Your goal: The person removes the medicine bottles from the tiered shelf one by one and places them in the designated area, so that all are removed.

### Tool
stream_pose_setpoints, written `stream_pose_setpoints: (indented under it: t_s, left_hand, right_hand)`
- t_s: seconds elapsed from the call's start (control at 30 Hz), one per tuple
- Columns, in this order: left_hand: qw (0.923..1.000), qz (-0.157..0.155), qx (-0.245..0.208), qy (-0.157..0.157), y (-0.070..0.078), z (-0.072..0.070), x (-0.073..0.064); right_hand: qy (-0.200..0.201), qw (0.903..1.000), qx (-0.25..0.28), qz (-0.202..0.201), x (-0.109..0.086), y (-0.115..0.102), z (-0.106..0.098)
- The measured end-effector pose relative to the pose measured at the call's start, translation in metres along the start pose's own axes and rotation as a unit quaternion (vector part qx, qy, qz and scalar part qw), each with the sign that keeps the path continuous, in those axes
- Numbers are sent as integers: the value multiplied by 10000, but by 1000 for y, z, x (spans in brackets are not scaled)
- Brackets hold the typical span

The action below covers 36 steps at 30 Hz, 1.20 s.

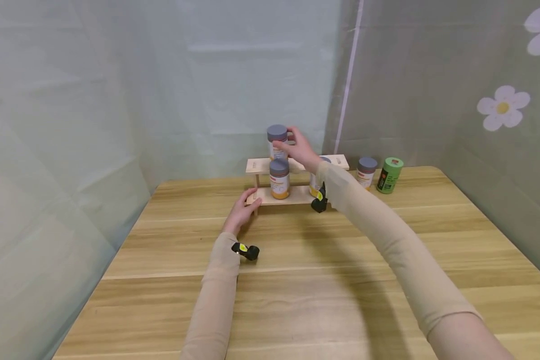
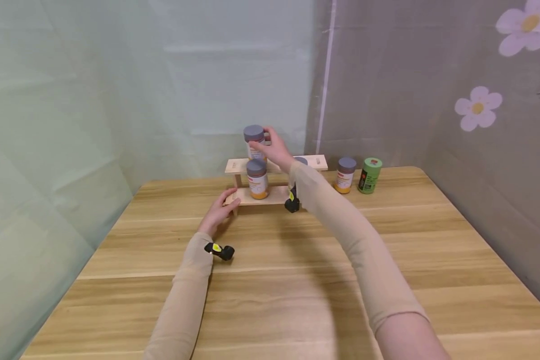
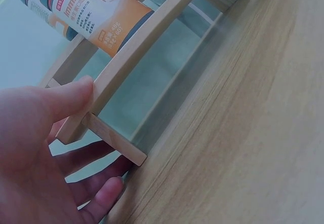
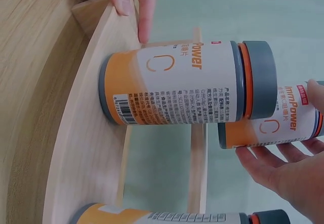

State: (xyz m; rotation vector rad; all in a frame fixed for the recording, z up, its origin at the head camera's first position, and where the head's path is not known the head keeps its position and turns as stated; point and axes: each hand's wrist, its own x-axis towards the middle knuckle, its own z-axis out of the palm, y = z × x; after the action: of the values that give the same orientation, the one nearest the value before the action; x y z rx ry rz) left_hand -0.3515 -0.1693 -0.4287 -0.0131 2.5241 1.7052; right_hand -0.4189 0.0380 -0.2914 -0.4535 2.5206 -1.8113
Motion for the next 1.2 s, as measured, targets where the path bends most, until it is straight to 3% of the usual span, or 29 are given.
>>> stream_pose_setpoints:
  t_s: [0.67, 1.2]
  left_hand:
    - [9999, 72, -96, 35, 3, -3, -2]
    - [9999, 92, -119, 34, -5, -7, 4]
  right_hand:
    - [101, 9999, 122, 66, -3, 0, -18]
    - [228, 9997, 35, 86, -2, 8, -37]
